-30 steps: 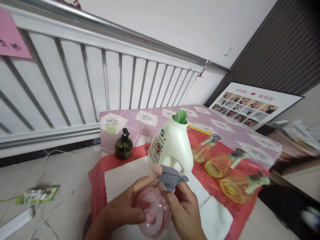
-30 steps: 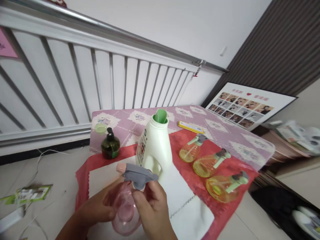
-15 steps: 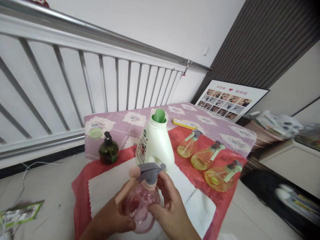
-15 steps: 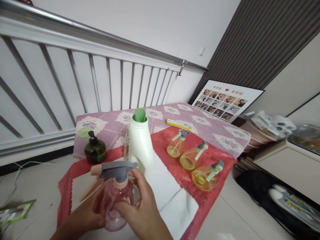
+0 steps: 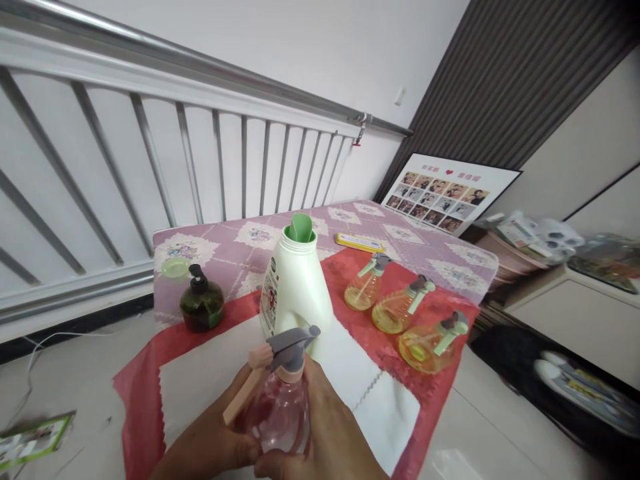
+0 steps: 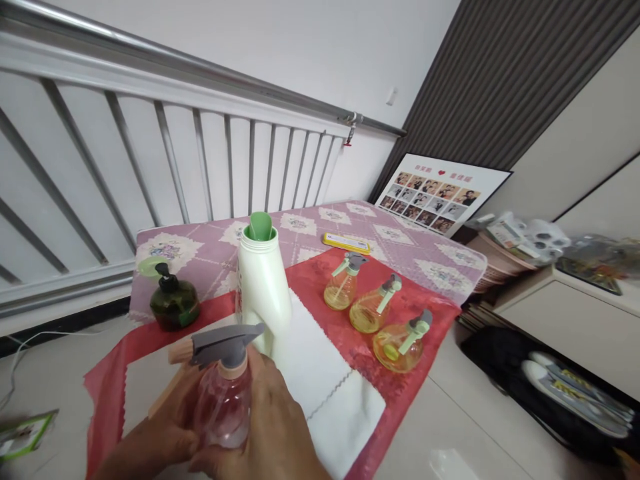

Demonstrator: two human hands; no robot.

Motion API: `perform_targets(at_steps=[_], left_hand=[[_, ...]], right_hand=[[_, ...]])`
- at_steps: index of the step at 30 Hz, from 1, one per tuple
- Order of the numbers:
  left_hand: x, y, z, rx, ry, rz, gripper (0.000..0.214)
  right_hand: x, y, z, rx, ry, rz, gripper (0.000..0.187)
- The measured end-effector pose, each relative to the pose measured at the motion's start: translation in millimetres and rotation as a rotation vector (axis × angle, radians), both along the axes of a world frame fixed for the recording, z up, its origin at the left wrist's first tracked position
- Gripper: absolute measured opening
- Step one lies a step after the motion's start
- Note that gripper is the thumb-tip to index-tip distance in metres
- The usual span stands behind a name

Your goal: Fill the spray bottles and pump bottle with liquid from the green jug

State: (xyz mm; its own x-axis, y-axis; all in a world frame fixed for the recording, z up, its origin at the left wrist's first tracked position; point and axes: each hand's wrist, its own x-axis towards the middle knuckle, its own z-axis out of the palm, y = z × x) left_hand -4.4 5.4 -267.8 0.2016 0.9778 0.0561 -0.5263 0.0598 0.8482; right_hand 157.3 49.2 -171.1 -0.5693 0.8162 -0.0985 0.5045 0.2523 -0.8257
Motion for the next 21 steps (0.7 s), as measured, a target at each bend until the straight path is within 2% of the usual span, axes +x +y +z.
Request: perform_targets(at_steps=[4,8,11,14,17,21], left_hand=[[6,-3,3.0,0.017,-0.07,-0.161,0.09],[8,-4,5.0,0.034,-0.076,-0.216,0.087],[3,-5,-5.6,0.036,-0.037,-0.18,0.089],[-4,-7,-15.7,-0.012,0.02,-0.104,0.088],[-7,-8,-16.9,-0.062,0.032,-0.039,0.089],[-6,-6,-13.9,-0.085,0.025,0.0,0.084]], right_hand=[[9,-3,-0.1,-0.029,0.034,0.02,0.08],[26,-1,-4.4,-0.037,0.075,-0.012,0.078],[46,7,-11.2,-0.001,0.093,-0.1,0.081],[67,18,-17.9,0.084,0.146,-0.259,0.086],[85,31,-21.7,0.159,0.145,-0.433,0.088],[102,50,-24.6,0.276,0.11,-0.515,0.089]])
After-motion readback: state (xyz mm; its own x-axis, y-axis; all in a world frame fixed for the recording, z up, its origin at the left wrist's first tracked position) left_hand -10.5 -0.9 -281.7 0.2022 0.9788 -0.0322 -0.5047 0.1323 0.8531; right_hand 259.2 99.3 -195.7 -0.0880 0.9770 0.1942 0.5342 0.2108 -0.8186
